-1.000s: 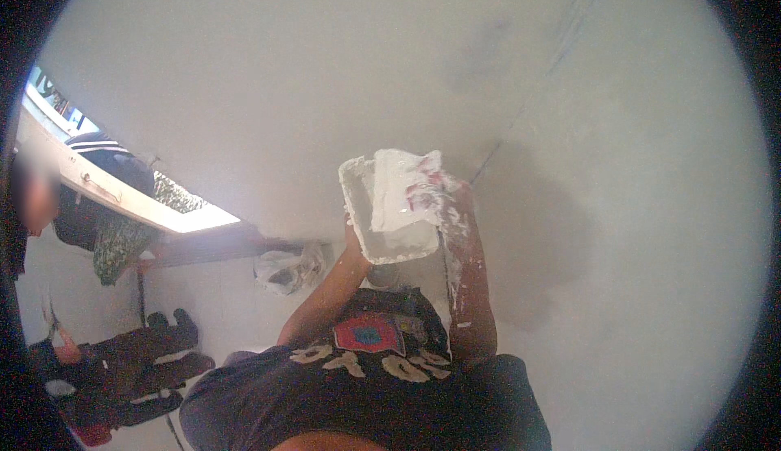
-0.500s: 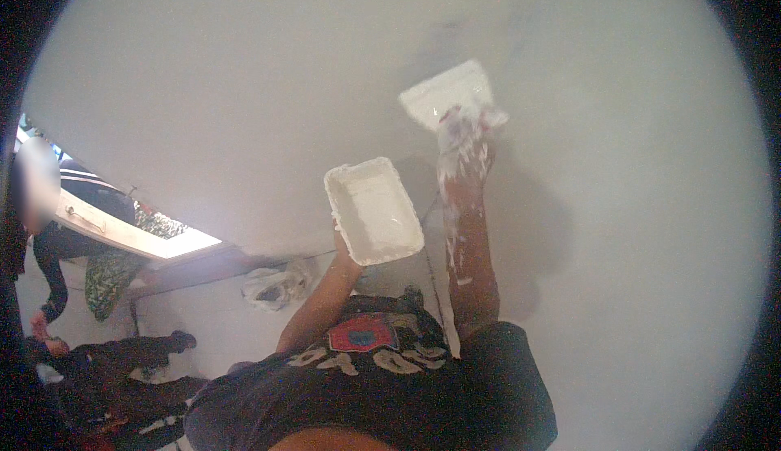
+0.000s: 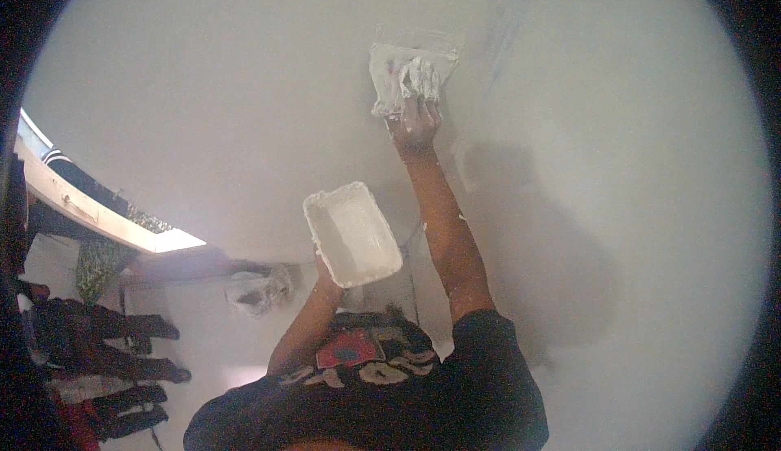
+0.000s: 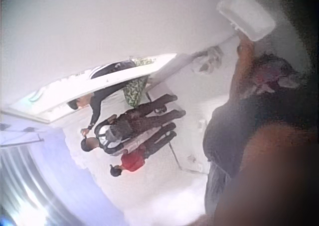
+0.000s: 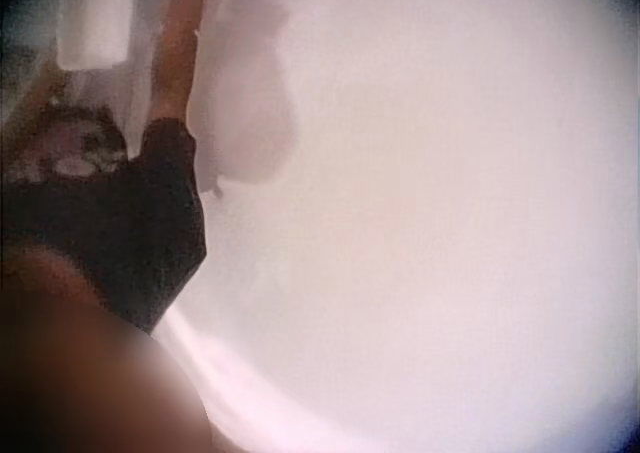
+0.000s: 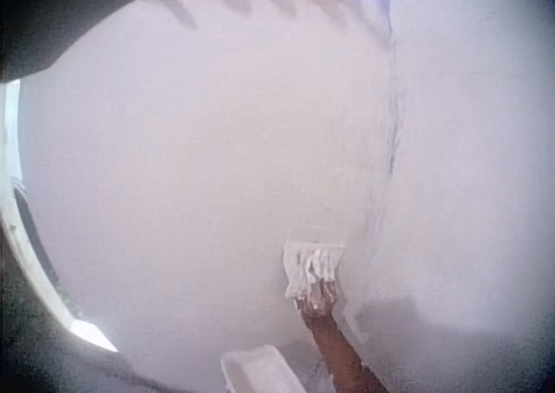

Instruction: The person applies white plaster to a wall using a trowel and a small container. They repeatedly scoop plaster from the container and spread it onto the wall surface in smooth strokes.

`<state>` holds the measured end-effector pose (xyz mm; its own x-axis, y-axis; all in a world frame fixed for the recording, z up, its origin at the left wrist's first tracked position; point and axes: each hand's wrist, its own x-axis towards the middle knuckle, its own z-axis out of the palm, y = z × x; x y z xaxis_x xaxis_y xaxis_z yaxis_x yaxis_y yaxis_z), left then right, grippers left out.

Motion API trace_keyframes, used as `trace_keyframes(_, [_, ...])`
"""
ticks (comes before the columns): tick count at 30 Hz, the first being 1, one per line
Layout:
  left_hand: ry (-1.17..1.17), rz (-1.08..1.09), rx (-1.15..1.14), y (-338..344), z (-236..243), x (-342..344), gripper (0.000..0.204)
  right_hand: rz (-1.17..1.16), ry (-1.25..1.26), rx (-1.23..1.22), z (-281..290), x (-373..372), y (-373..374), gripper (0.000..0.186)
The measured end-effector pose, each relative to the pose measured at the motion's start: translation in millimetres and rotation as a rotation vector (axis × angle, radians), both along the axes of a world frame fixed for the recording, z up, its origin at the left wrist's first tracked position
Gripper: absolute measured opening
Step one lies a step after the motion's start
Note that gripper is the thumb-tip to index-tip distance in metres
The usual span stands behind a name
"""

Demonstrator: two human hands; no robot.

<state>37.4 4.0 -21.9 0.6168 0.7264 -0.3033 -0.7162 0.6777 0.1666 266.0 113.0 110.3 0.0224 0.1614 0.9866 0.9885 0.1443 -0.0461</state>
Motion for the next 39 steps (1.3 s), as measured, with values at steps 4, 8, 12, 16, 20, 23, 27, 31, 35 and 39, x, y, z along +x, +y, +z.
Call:
trace_keyframes(4, [-0.011,0.053,0.039,0.1,-11.0,4.9,0.057,0.081,0.062,-0.186,-35.8,2.4,-16.8,0.047])
trace_keyframes(8, [-0.015,0.059,0.012,-0.9,-6.8,15.3,0.057,0.042,0.187,-0.551,-129.2,3.3,-42.1,0.043])
trace_keyframes(12, [-0.13,0.042,0.009,-6.0,8.6,9.3,0.052,0.063,0.155,-0.476,-114.7,-8.6,-59.8,0.046])
trace_keyframes(16, [-0.106,0.047,-0.025,-4.7,14.3,4.7,0.052,0.075,0.211,-0.171,-72.2,4.6,-51.2,0.05])
trace_keyframes(20, [-0.003,0.097,-0.014,-3.4,7.0,2.5,0.051,-0.051,0.125,-0.137,23.7,28.1,-22.2,0.04])
trace_keyframes(23, [-0.051,0.045,-0.039,-2.3,12.1,3.7,0.05,-0.244,-0.206,0.021,37.2,61.9,16.1,0.043])
trace_keyframes(27, [-0.056,0.069,-0.024,-4.2,16.0,-1.1,0.05,-0.222,-0.084,-0.143,-34.3,36.4,5.2,0.037])
trace_keyframes(31, [0.007,0.055,0.037,-2.7,16.2,3.1,0.057,-0.11,0.12,-0.396,-123.1,12.2,-51.3,0.042])
trace_keyframes(35, [-0.011,0.029,0.038,-3.3,12.6,6.9,0.057,-0.142,0.103,-0.328,-126.8,16.5,-65.3,0.04])
trace_keyframes(39, [-0.005,0.035,0.063,-4.9,12.7,5.7,0.056,0.091,0.252,-0.145,-7.1,19.7,-46.2,0.032])
